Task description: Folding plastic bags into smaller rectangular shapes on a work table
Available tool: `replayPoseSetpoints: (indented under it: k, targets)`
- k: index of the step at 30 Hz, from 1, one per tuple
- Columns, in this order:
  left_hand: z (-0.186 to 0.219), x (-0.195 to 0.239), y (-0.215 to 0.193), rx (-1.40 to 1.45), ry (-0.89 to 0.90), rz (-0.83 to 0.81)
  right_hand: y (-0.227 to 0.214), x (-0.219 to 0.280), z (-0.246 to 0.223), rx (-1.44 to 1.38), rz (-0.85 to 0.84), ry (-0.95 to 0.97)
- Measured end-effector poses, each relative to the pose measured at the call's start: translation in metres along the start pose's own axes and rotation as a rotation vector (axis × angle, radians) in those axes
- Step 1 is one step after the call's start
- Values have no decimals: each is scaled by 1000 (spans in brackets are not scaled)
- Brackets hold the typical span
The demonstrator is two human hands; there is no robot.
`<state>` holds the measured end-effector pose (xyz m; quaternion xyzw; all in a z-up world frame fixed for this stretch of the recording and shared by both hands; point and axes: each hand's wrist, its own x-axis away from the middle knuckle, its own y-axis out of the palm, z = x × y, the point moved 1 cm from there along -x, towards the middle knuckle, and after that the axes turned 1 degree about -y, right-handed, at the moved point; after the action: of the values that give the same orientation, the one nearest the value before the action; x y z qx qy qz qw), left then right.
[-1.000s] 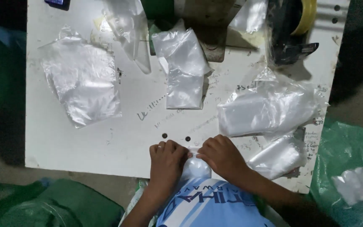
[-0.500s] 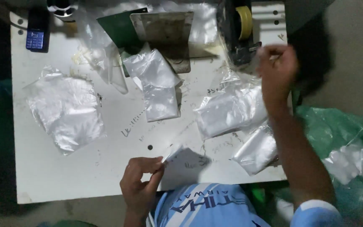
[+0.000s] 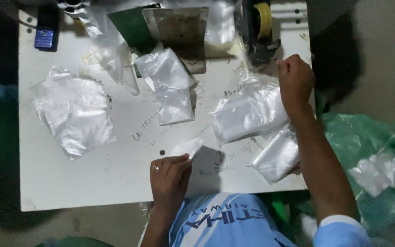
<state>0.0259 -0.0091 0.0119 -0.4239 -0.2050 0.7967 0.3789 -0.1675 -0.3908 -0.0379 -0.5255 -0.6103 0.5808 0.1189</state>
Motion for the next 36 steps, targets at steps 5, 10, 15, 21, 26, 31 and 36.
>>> replayPoseSetpoints:
  k: [5, 10, 15, 21, 26, 31, 36]
  targets:
    - [12, 5, 20, -3, 80, -48, -84, 38, -89, -453, -136, 124]
    - [25, -6, 39, -12, 221, -174, -98, 106, -158, -1058, -688, 362]
    - [31, -14, 32, 371, -419, -231, -120, 100, -175, -816, -1068, 563]
    - [3, -38, 29, 990, -949, 56, -86, 130, -135, -341, -441, 456]
    - [-21, -57, 20, 419, -600, 220, -79, 111, -150, -224, -523, 265]
    - [-35, -10, 58, -41, -215, -237, -47, 154, -156, -451, -646, -214]
    - [-27, -12, 48, -190, -270, -295, -46, 204, -150, -267, -350, -704]
